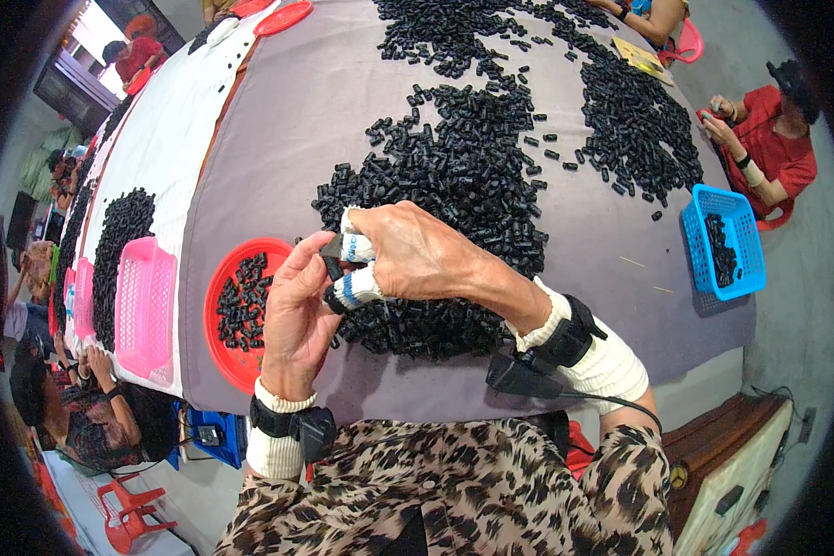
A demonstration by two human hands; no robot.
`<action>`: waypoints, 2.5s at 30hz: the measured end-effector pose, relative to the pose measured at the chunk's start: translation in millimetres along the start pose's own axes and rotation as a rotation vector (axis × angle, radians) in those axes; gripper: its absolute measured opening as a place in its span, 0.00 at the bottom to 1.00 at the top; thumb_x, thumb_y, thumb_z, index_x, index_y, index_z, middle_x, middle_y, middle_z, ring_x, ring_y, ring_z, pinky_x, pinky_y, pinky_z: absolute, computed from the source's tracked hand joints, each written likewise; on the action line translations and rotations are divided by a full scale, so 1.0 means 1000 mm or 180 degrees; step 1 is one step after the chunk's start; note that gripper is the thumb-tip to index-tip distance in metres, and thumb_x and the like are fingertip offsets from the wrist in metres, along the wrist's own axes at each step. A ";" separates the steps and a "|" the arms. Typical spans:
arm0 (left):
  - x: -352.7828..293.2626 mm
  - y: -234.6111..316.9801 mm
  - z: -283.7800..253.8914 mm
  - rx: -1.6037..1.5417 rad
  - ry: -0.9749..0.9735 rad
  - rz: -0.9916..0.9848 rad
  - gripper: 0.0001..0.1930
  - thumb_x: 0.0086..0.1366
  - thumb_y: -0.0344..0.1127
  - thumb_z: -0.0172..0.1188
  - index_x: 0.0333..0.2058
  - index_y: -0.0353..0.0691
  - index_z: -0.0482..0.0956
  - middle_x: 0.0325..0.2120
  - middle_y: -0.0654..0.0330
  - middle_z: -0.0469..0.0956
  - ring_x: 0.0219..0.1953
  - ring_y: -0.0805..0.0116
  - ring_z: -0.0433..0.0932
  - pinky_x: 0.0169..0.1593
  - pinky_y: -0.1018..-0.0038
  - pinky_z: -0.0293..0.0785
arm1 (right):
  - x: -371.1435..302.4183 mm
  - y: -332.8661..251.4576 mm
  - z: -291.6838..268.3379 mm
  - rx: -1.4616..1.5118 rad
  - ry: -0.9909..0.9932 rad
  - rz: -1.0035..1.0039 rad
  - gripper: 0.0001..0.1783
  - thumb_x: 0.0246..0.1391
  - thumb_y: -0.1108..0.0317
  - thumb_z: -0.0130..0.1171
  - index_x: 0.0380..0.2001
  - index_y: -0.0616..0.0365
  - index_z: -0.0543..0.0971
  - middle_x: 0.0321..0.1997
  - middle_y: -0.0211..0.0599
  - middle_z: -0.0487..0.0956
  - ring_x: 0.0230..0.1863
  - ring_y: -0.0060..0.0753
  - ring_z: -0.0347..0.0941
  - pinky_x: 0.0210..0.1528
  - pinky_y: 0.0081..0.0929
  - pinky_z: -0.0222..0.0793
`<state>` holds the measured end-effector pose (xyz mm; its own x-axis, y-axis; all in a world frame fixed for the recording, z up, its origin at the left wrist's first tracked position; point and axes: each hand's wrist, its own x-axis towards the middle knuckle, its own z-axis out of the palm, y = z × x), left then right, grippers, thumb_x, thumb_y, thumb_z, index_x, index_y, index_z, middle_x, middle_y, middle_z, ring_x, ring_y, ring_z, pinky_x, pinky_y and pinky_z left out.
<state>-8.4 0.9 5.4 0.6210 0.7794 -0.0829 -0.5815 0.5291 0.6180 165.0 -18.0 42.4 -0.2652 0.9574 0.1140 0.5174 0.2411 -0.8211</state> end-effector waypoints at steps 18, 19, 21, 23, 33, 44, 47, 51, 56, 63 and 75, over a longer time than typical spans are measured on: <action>0.004 -0.007 0.002 -0.0027 0.0132 0.0060 0.12 0.60 0.27 0.55 0.43 0.32 0.72 0.36 0.58 0.76 0.37 0.71 0.76 0.42 0.74 0.74 | -0.001 0.010 -0.001 -0.0222 -0.0257 -0.0262 0.18 0.40 0.62 0.62 0.24 0.65 0.67 0.20 0.46 0.72 0.23 0.50 0.71 0.24 0.35 0.63; 0.003 -0.008 0.002 -0.0020 0.0123 0.0056 0.12 0.60 0.27 0.55 0.43 0.32 0.72 0.36 0.58 0.76 0.37 0.71 0.76 0.42 0.74 0.74 | -0.002 0.009 -0.002 -0.0131 -0.0248 -0.0316 0.19 0.40 0.61 0.61 0.23 0.66 0.67 0.19 0.49 0.72 0.23 0.50 0.71 0.25 0.36 0.64; 0.003 -0.008 -0.002 0.0099 0.0088 -0.0029 0.12 0.60 0.27 0.55 0.43 0.32 0.72 0.36 0.58 0.76 0.37 0.72 0.75 0.42 0.75 0.74 | -0.003 0.009 -0.002 -0.0044 -0.0221 -0.0373 0.20 0.39 0.60 0.61 0.22 0.68 0.67 0.19 0.51 0.72 0.23 0.51 0.72 0.25 0.37 0.64; 0.004 -0.009 0.002 0.0130 0.0122 0.0004 0.12 0.60 0.28 0.55 0.43 0.32 0.73 0.35 0.58 0.76 0.37 0.72 0.75 0.42 0.75 0.74 | -0.008 0.012 0.001 -0.0441 -0.0200 -0.0227 0.19 0.40 0.61 0.60 0.22 0.67 0.67 0.20 0.51 0.73 0.24 0.50 0.72 0.25 0.38 0.64; 0.006 -0.010 0.006 0.0029 -0.0018 0.0063 0.12 0.60 0.30 0.55 0.43 0.34 0.72 0.36 0.58 0.76 0.37 0.69 0.75 0.44 0.71 0.73 | -0.009 0.009 -0.004 0.0141 0.0055 -0.0220 0.22 0.37 0.55 0.64 0.23 0.65 0.70 0.20 0.46 0.74 0.23 0.46 0.73 0.27 0.35 0.65; 0.004 -0.009 0.005 0.0139 -0.0034 0.0107 0.12 0.60 0.28 0.54 0.43 0.32 0.72 0.36 0.56 0.76 0.38 0.68 0.76 0.44 0.71 0.73 | -0.006 0.010 -0.004 -0.0090 -0.0171 -0.0035 0.25 0.35 0.53 0.65 0.22 0.66 0.69 0.20 0.47 0.73 0.23 0.44 0.72 0.26 0.36 0.64; 0.003 -0.008 0.007 0.0191 0.0033 0.0097 0.12 0.60 0.28 0.55 0.42 0.32 0.72 0.35 0.57 0.76 0.38 0.69 0.76 0.43 0.72 0.74 | -0.007 0.010 -0.003 0.0066 -0.0183 -0.0053 0.24 0.36 0.54 0.64 0.22 0.66 0.69 0.20 0.47 0.73 0.23 0.44 0.72 0.26 0.35 0.64; 0.003 -0.007 0.005 0.0197 0.0014 0.0036 0.12 0.60 0.28 0.55 0.42 0.33 0.72 0.35 0.58 0.76 0.36 0.71 0.76 0.40 0.74 0.75 | -0.007 0.010 -0.002 0.0110 -0.0243 -0.0070 0.24 0.37 0.54 0.64 0.22 0.66 0.69 0.19 0.48 0.73 0.23 0.45 0.72 0.26 0.35 0.65; 0.003 -0.010 0.007 0.0246 0.0199 0.0082 0.12 0.60 0.28 0.55 0.43 0.33 0.73 0.34 0.58 0.76 0.34 0.72 0.76 0.40 0.75 0.74 | -0.011 0.010 -0.002 -0.0068 -0.0206 -0.0042 0.21 0.37 0.57 0.64 0.24 0.65 0.70 0.21 0.44 0.74 0.23 0.40 0.73 0.26 0.32 0.66; 0.004 -0.009 0.008 0.0002 0.0211 0.0098 0.12 0.59 0.26 0.55 0.42 0.31 0.72 0.33 0.58 0.77 0.34 0.73 0.76 0.41 0.78 0.72 | -0.015 0.004 -0.002 0.0209 0.0274 -0.0011 0.17 0.37 0.66 0.66 0.27 0.61 0.70 0.19 0.34 0.73 0.21 0.24 0.69 0.25 0.24 0.65; 0.003 -0.010 0.011 0.0080 0.0283 0.0165 0.12 0.60 0.27 0.54 0.43 0.30 0.72 0.33 0.58 0.77 0.34 0.75 0.75 0.41 0.80 0.71 | -0.014 0.008 0.002 0.0382 0.0366 -0.0050 0.19 0.35 0.61 0.65 0.24 0.64 0.69 0.19 0.42 0.72 0.21 0.38 0.71 0.26 0.32 0.65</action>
<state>5.1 -5.9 8.1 0.5407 0.8328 -0.1185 -0.5976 0.4794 0.6427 171.3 -29.5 33.1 -0.1740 0.9672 0.1850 0.4113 0.2421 -0.8788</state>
